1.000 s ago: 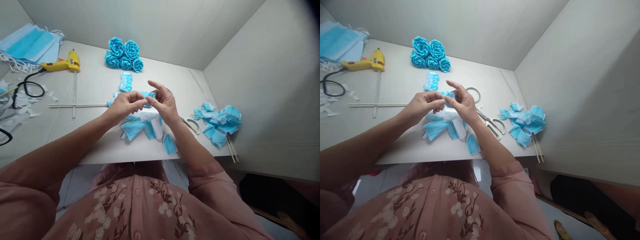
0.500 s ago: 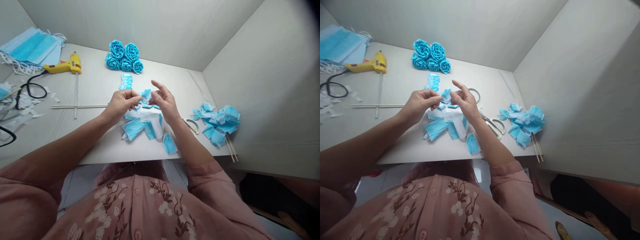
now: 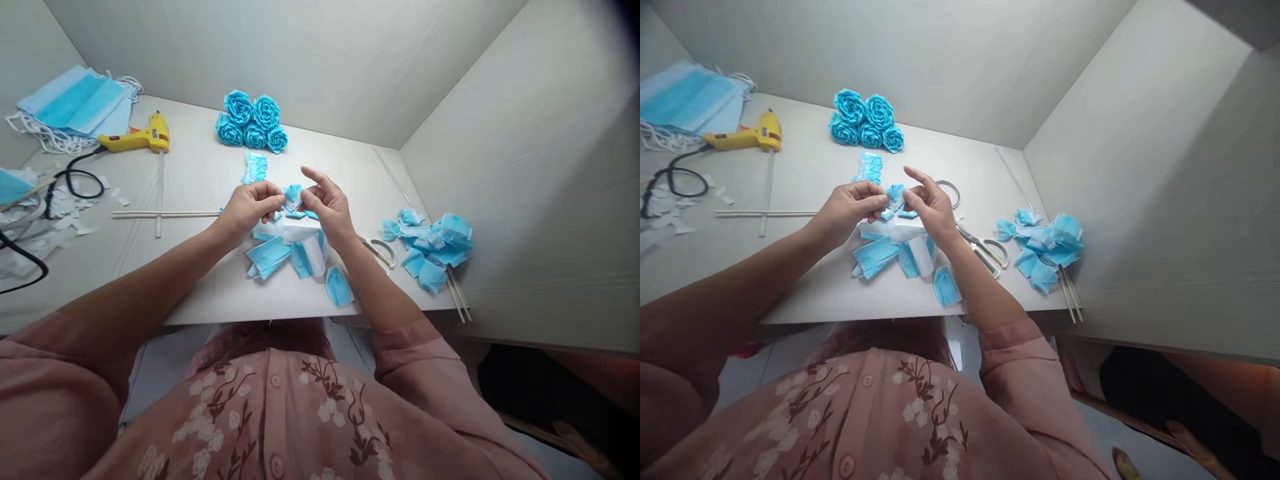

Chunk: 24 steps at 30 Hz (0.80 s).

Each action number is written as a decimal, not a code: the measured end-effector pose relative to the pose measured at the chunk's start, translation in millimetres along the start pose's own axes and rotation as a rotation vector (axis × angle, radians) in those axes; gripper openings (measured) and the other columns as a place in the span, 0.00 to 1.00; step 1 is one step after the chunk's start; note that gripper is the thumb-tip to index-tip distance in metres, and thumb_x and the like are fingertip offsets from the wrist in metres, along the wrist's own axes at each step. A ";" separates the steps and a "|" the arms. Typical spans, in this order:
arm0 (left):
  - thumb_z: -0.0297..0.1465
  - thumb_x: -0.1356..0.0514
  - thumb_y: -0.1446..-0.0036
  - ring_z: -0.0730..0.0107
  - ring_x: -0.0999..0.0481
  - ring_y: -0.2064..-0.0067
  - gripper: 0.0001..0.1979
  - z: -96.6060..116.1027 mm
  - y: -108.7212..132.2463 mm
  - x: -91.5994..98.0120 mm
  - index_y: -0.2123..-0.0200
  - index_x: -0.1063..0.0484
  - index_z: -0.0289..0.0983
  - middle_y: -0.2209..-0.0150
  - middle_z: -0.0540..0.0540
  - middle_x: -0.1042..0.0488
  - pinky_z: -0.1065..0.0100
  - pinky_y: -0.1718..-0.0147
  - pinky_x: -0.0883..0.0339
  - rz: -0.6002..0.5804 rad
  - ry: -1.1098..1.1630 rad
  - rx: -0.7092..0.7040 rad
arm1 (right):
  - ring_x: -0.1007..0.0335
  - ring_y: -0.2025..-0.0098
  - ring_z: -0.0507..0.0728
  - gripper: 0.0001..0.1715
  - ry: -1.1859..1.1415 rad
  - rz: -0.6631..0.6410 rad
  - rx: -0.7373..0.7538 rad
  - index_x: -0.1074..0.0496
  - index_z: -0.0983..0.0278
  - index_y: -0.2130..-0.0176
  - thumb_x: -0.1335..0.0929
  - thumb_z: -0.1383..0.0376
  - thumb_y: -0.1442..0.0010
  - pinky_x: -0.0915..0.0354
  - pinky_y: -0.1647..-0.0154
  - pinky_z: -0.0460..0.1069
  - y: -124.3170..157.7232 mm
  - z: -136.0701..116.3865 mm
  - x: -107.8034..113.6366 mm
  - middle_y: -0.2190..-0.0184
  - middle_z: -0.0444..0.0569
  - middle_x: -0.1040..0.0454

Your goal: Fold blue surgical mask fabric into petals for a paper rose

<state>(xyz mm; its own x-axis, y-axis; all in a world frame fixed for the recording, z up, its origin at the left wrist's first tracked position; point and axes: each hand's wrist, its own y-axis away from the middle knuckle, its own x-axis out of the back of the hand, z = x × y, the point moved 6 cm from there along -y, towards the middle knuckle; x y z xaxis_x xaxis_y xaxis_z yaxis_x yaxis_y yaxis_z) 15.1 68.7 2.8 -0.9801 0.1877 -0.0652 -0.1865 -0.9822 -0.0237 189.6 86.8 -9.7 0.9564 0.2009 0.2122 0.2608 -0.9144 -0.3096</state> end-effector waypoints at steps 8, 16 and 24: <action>0.35 0.29 0.53 0.78 0.34 0.76 0.11 -0.1 -1.3 1.3 0.72 0.26 0.35 0.77 0.51 0.29 0.73 0.76 0.40 0.011 0.052 -0.023 | 0.29 0.64 0.54 0.50 -0.013 -0.083 -0.005 0.35 0.58 0.30 0.26 0.39 0.40 0.27 0.57 0.50 0.1 -0.5 -7.2 0.67 0.42 0.30; 0.39 0.29 0.53 0.78 0.33 0.76 0.15 -1.1 -2.1 -2.2 0.72 0.26 0.35 0.76 0.51 0.29 0.73 0.76 0.40 -0.034 0.056 -0.020 | 0.28 0.63 0.55 0.44 -0.058 -0.033 -0.009 0.30 0.57 0.34 0.23 0.43 0.42 0.27 0.56 0.51 0.0 -3.3 -2.5 0.68 0.42 0.30; 0.39 0.28 0.55 0.77 0.32 0.74 0.15 3.0 -5.3 3.1 0.71 0.24 0.34 0.75 0.51 0.27 0.73 0.76 0.39 0.000 0.055 -0.064 | 0.25 0.65 0.53 0.42 -0.059 -0.023 0.028 0.28 0.58 0.35 0.23 0.44 0.41 0.25 0.57 0.51 -1.5 -2.7 -1.4 0.68 0.41 0.29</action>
<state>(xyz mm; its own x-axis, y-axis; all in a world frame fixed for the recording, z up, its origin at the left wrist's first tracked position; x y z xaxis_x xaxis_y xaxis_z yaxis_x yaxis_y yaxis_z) 12.9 74.5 5.7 -0.9745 0.1896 -0.1198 -0.1799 -0.9798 -0.0870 187.5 86.9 -7.0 0.9560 0.2425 0.1649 0.2853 -0.8993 -0.3314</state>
